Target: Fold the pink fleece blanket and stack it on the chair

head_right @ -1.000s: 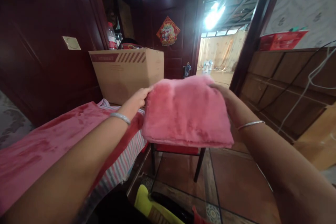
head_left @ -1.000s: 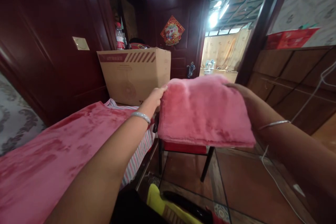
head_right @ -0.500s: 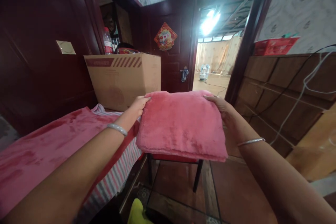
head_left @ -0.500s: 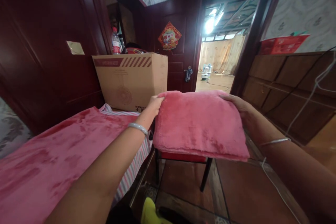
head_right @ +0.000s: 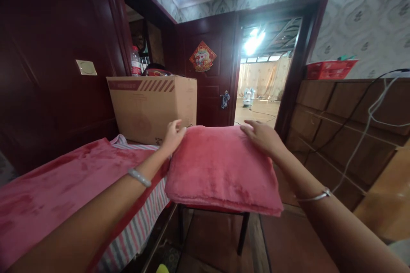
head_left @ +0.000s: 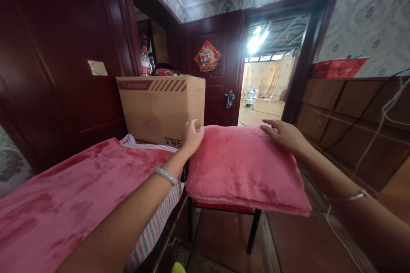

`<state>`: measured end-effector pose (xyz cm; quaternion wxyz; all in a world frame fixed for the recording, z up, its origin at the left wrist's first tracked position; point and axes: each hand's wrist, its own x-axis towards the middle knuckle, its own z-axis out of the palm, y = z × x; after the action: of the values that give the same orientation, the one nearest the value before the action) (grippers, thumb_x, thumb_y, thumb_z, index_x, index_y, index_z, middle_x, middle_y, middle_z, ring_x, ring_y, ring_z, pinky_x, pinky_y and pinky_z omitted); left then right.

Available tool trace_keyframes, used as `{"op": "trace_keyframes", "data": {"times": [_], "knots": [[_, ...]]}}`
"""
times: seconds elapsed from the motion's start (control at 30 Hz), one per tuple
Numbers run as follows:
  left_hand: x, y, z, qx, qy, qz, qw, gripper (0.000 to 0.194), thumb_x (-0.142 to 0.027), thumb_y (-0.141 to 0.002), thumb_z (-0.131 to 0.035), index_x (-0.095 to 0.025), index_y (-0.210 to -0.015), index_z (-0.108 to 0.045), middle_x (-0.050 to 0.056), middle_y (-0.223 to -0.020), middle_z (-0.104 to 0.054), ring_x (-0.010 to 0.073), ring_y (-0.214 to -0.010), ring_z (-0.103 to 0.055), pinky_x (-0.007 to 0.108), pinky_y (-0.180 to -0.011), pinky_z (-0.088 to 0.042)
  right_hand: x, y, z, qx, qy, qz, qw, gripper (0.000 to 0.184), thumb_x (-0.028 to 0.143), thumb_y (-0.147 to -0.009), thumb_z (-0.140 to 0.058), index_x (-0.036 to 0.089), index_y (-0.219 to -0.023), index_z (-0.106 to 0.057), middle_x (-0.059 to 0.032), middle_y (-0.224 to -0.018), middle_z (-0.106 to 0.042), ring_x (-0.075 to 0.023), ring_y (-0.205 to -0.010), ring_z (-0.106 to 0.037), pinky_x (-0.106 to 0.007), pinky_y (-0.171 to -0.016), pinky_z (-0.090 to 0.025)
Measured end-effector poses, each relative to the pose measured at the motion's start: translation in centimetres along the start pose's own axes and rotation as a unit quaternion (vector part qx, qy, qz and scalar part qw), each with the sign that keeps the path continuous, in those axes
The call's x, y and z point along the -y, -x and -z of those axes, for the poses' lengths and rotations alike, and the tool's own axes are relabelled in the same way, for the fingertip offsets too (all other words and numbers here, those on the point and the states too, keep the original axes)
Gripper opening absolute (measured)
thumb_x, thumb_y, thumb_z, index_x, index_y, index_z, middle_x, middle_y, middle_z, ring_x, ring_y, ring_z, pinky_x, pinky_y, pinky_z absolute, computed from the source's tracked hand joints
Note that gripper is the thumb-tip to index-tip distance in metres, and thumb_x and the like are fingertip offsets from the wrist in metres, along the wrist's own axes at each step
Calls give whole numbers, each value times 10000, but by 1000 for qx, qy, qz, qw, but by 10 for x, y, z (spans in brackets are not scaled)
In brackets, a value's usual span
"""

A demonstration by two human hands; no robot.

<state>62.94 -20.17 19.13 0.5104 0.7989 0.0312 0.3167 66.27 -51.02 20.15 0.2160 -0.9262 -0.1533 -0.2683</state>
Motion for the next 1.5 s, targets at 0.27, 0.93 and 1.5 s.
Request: {"op": "trace_keyframes", "data": {"times": [0.27, 0.93, 1.5], "knots": [[-25, 44, -42, 196, -386, -251, 865, 455, -309, -1004, -392, -112, -1383, -550, 188, -1445, -556, 329, -1392, -445, 596, -1202, -231, 72, 18, -51, 68, 82, 203, 973, 516, 378, -1010, -335, 194, -1444, -546, -112, -1480, -526, -310, -1396, -444, -548, -1159, -317], [-11, 44, -48, 190, -379, -241, 873, 446, -351, -1008, -336, -94, -1252, -607, 221, -1345, -616, 354, -1287, -533, 602, -1141, -308, 3, 12, -19, 116, 212, 40, 969, 617, 537, -1024, -326, 107, -1374, -597, -182, -1478, -512, -331, -1382, -466, -484, -1096, -414], [-10, 45, -42, 191, -350, -241, 885, 499, -386, -1020, -362, -133, -1431, -491, 144, -1475, -540, 298, -1377, -465, 553, -1187, -309, 39, -14, -61, 119, 89, 103, 984, 577, 574, -1034, -260, 287, -1361, -640, -51, -1342, -651, -282, -1261, -591, -436, -1101, -421]]}}
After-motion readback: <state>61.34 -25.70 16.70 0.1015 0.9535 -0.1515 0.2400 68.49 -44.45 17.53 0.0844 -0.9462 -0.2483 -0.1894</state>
